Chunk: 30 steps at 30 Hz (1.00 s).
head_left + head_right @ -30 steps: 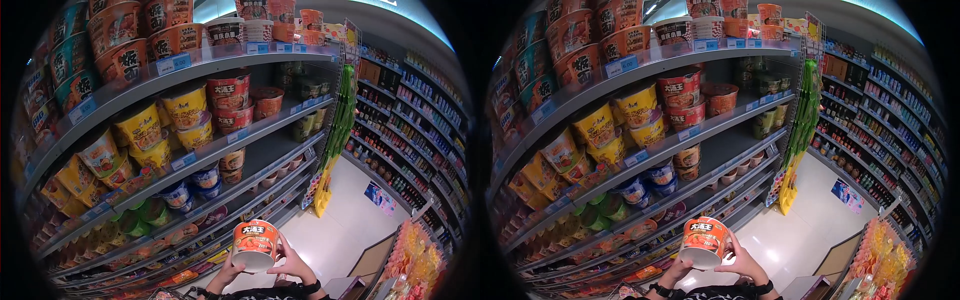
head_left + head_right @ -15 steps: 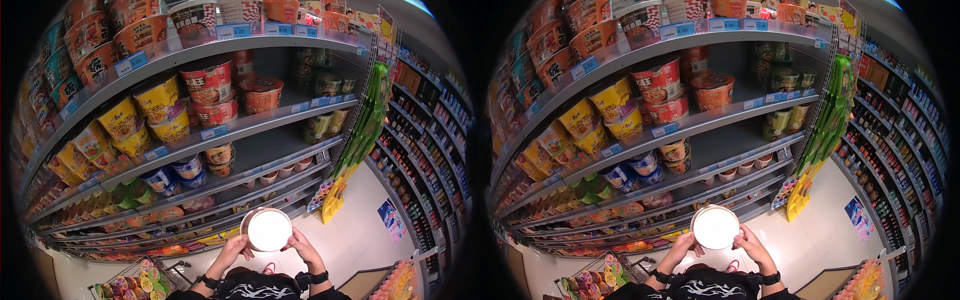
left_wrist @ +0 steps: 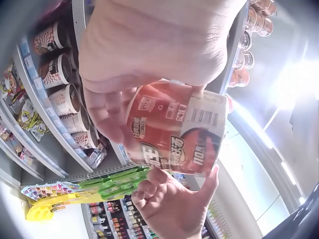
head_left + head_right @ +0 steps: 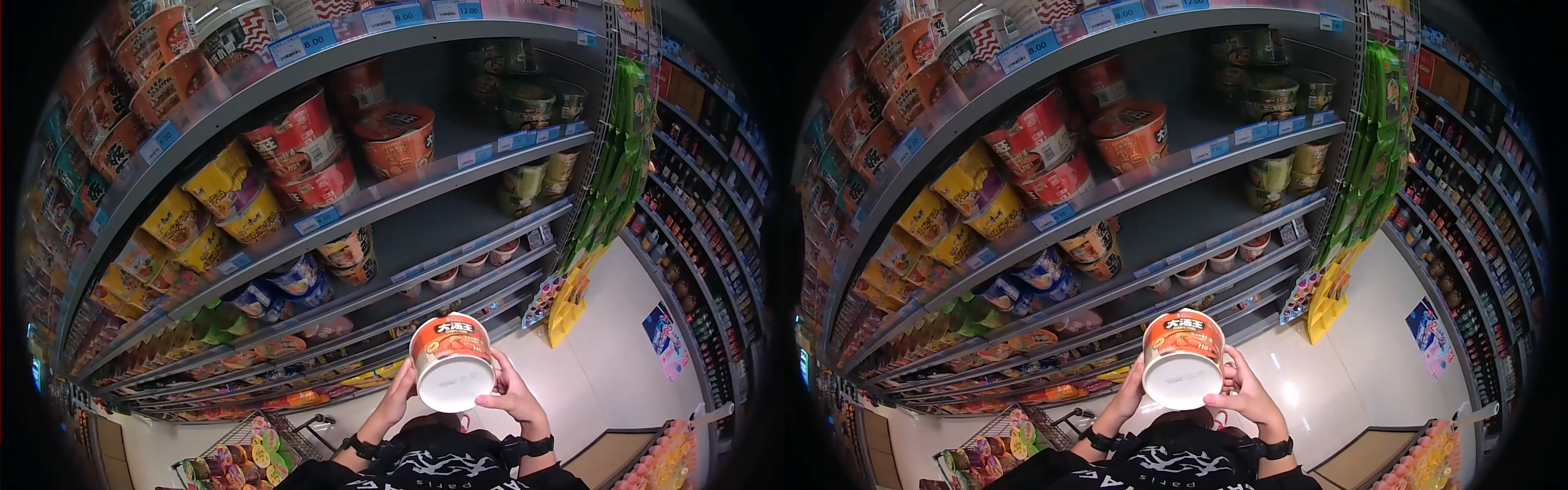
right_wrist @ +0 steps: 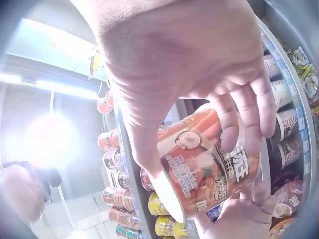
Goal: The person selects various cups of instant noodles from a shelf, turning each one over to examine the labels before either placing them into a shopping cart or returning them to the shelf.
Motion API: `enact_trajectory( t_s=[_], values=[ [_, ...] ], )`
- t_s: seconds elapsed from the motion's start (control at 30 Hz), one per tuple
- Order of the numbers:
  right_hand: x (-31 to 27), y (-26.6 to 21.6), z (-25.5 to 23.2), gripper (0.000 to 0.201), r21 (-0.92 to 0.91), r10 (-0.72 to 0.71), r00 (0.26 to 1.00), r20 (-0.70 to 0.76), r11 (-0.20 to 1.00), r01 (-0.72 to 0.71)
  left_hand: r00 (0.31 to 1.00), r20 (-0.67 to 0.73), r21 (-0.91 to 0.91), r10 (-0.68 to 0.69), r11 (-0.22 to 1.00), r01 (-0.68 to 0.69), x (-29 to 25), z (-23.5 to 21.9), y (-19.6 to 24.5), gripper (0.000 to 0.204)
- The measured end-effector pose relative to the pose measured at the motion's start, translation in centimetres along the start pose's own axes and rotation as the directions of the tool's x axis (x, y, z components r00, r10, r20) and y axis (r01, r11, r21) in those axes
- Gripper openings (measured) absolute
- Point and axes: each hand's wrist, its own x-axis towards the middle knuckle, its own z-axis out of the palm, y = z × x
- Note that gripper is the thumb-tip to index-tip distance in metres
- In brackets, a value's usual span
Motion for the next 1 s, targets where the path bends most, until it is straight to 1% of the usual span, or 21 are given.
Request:
enact_trajectory(
  t_s=[0.07, 0.13, 0.2, 0.27, 0.3, 0.33, 0.4, 0.47, 0.6, 0.63, 0.67, 0.7, 0.73, 0.77, 0.8, 0.83, 0.87, 0.9, 0.93, 0.97, 1.0],
  values=[
    [0.3, -0.7, -0.8, 0.123, -0.172, -0.069, 0.997, 0.036, 0.982, 0.074, 0.996, 0.063, -0.023, 0.060, 0.998, -0.059, 1.2, -0.1, -0.4, 0.078],
    [1.3, -0.7, -1.5, 0.131, -0.180, -0.126, 0.990, 0.056, 0.975, 0.134, 0.992, 0.106, -0.062, 0.074, 0.996, -0.068, 2.4, -0.5, -0.4, 0.083],
    [2.2, -1.7, -1.9, 0.132, -0.305, -0.330, 0.937, 0.112, 0.886, 0.349, 0.983, 0.150, -0.110, 0.102, 0.990, -0.086, 3.8, -0.3, 0.4, 0.090],
    [3.4, -3.0, -2.2, 0.130, -0.350, -0.330, 0.936, 0.124, 0.868, 0.352, 0.974, 0.151, -0.118, 0.169, 0.981, -0.152, 4.5, 0.4, 1.7, 0.098],
    [3.9, -3.9, -2.1, 0.129, -0.414, -0.331, 0.935, 0.129, 0.839, 0.354, 0.973, 0.164, -0.160, 0.163, 0.978, -0.137, 4.7, 0.6, 2.6, 0.100],
    [4.2, -4.6, -2.0, 0.129, -0.478, -0.328, 0.936, 0.129, 0.806, 0.349, 0.955, 0.164, -0.124, 0.248, 0.965, -0.229, 5.1, 1.1, 3.5, 0.104],
    [5.6, -5.3, -2.2, 0.128, -0.526, -0.367, 0.913, 0.181, 0.748, 0.405, 0.935, 0.140, -0.096, 0.325, 0.945, -0.314, 5.7, 1.3, 3.9, 0.114],
    [6.8, -5.8, -2.5, 0.129, -0.520, -0.386, 0.903, 0.190, 0.740, 0.426, 0.958, 0.091, -0.131, 0.273, 0.957, -0.260, 6.2, 1.8, 4.2, 0.138],
    [8.4, -7.9, -2.2, 0.126, -0.436, -0.359, 0.898, 0.255, 0.786, 0.438, 0.948, 0.028, -0.283, 0.316, 0.912, -0.296, 7.1, 3.5, 4.8, 0.148],
    [9.1, -7.4, -3.4, 0.121, -0.517, -0.288, 0.900, 0.326, 0.743, 0.425, 0.952, 0.035, -0.318, 0.305, 0.906, -0.279, 7.4, 3.9, 4.5, 0.149],
    [9.6, -6.9, -3.9, 0.118, -0.555, -0.297, 0.895, 0.332, 0.706, 0.440, 0.954, 0.041, -0.352, 0.298, 0.898, -0.265, 7.8, 4.4, 4.2, 0.150],
    [9.6, -7.0, -3.9, 0.119, -0.538, -0.313, 0.899, 0.307, 0.722, 0.435, 0.933, 0.065, -0.347, 0.354, 0.885, -0.311, 8.3, 4.5, 3.6, 0.136],
    [9.7, -7.4, -3.9, 0.119, -0.518, -0.332, 0.900, 0.283, 0.737, 0.435, 0.928, 0.059, -0.359, 0.369, 0.875, -0.325, 8.9, 4.2, 2.3, 0.136],
    [9.6, -8.4, -3.7, 0.120, -0.619, -0.398, 0.873, 0.282, 0.620, 0.483, 0.925, 0.037, -0.421, 0.378, 0.846, -0.328, 9.7, 3.9, 0.5, 0.119],
    [9.4, -9.1, -3.6, 0.124, -0.586, -0.442, 0.856, 0.267, 0.631, 0.509, 0.923, 0.015, -0.481, 0.385, 0.812, -0.331, 10.7, 3.9, -0.7, 0.102],
    [9.7, -8.8, -4.1, 0.126, -0.631, -0.539, 0.799, 0.269, 0.528, 0.568, 0.918, -0.051, -0.543, 0.393, 0.761, -0.356, 11.8, 4.7, -0.2, 0.070],
    [10.1, -8.8, -4.7, 0.127, -0.670, -0.625, 0.730, 0.276, 0.419, 0.612, 0.909, -0.135, -0.544, 0.395, 0.737, -0.401, 12.7, 5.5, 0.3, 0.058],
    [9.5, -10.9, -4.1, 0.125, -0.692, -0.644, 0.660, 0.387, 0.271, 0.670, 0.915, -0.112, -0.593, 0.388, 0.713, -0.375, 13.2, 5.7, 0.2, 0.058],
    [9.4, -11.8, -3.5, 0.116, -0.693, -0.670, 0.620, 0.407, 0.216, 0.688, 0.920, -0.089, -0.639, 0.383, 0.687, -0.347, 13.8, 5.6, 0.0, 0.058],
    [9.2, -12.4, -3.1, 0.113, -0.684, -0.667, 0.620, 0.413, 0.223, 0.695, 0.915, -0.185, -0.329, 0.360, 0.854, -0.403, 14.5, 5.6, -0.9, 0.062],
    [9.1, -12.7, -2.9, 0.110, -0.673, -0.664, 0.620, 0.417, 0.233, 0.702, 0.929, -0.160, -0.588, 0.334, 0.724, -0.362, 14.6, 6.5, 0.7, 0.064]
  ],
)
